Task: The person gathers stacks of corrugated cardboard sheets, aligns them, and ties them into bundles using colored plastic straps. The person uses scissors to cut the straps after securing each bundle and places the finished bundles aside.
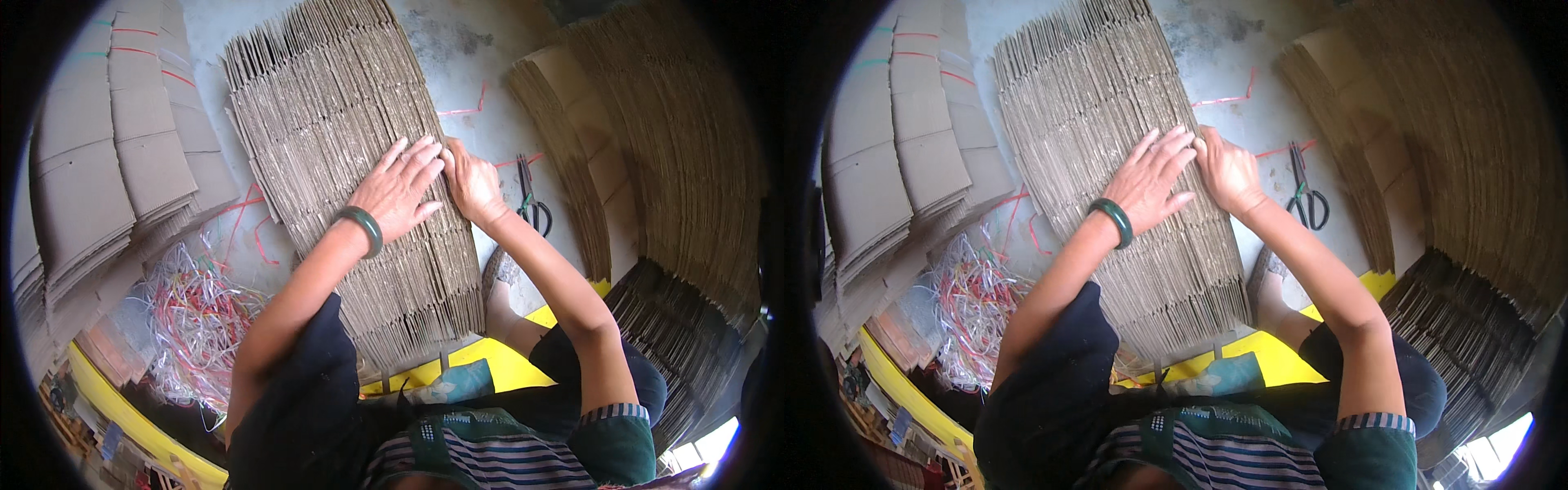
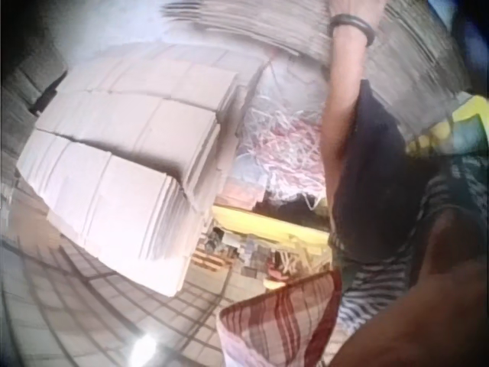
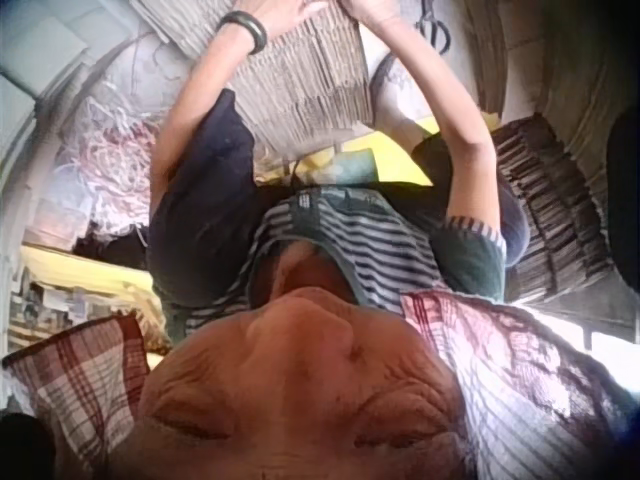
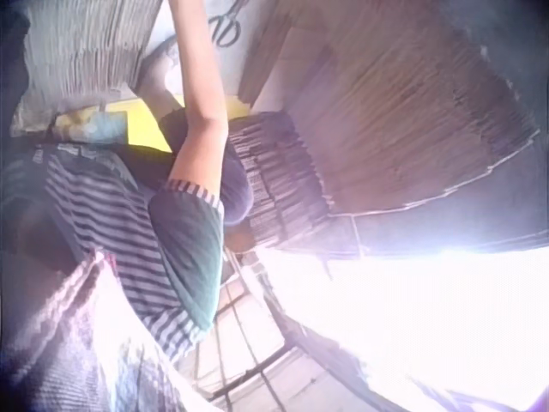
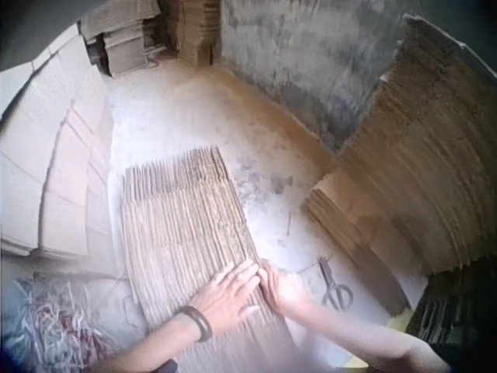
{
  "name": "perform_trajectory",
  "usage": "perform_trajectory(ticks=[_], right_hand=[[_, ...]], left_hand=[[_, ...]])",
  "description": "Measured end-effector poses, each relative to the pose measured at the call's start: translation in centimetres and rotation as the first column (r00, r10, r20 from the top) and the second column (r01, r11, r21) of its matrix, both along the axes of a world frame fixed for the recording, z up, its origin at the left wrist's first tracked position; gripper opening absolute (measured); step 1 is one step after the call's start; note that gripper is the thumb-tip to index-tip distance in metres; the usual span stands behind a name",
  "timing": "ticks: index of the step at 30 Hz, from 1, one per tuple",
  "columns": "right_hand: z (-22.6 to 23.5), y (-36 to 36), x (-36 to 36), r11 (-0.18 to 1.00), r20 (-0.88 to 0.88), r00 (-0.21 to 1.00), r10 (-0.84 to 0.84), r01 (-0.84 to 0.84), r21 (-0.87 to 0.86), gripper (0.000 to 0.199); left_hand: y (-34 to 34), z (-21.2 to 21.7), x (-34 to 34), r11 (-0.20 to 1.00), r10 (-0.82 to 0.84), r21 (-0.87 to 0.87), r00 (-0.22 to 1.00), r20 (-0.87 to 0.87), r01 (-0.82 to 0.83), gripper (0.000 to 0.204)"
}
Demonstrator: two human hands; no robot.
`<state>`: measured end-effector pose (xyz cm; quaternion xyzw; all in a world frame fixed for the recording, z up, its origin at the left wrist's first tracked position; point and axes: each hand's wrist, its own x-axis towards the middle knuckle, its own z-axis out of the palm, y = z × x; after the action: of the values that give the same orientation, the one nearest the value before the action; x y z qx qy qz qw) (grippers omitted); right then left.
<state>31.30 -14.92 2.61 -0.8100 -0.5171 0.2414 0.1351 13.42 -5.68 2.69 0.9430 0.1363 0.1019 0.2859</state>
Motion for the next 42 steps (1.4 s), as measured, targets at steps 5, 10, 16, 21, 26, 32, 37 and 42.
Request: perform_trajectory(ticks=[5,10,16,21,26,32,37,42], right_hand=[[-1.7,-0.6,0.0,0.978,-0.245,0.964,-0.104,0.144,0.153,0.047],[-4.2,1.0,0.5,0.813,-0.786,0.419,-0.454,0.556,-0.173,0.084],[-9.2,3.4,2.0,0.676,-0.863,0.100,-0.495,0.669,-0.310,0.054],[-14.4,4.1,5.3,0.699,-0.881,0.069,-0.469,0.639,-0.322,0.044],[-16.0,6.3,5.9,0.729,-0.879,0.165,-0.447,0.636,-0.251,0.043],[-17.0,6.1,7.0,0.767,-0.835,0.303,-0.459,0.610,-0.200,0.043],[-18.4,5.8,8.0,0.825,-0.756,0.481,-0.444,0.549,-0.135,0.042],[-20.3,4.7,9.9,0.907,-0.559,0.752,-0.348,0.421,0.002,0.042]], left_hand=[[2.5,4.4,-3.7,0.962,0.274,-0.084,0.925,0.262,-0.261,0.077],[1.3,-0.6,-13.3,0.419,0.908,-0.617,0.308,0.284,-0.667,0.037],[-2.8,-10.4,-18.0,-0.377,0.922,-0.886,-0.018,-0.387,-0.269,0.032],[0.1,-12.3,-17.8,-0.389,0.918,-0.874,-0.040,-0.395,-0.293,0.021],[3.1,-13.8,-17.9,-0.348,0.933,-0.861,-0.043,-0.358,-0.371,0.019],[4.5,-13.6,-17.2,-0.300,0.944,-0.891,0.031,-0.330,-0.339,0.023],[4.1,-13.9,-17.4,-0.192,0.977,-0.913,0.021,-0.214,-0.359,0.036],[4.3,-13.2,-16.2,-0.120,0.991,-0.912,-0.001,-0.131,-0.393,0.035]])
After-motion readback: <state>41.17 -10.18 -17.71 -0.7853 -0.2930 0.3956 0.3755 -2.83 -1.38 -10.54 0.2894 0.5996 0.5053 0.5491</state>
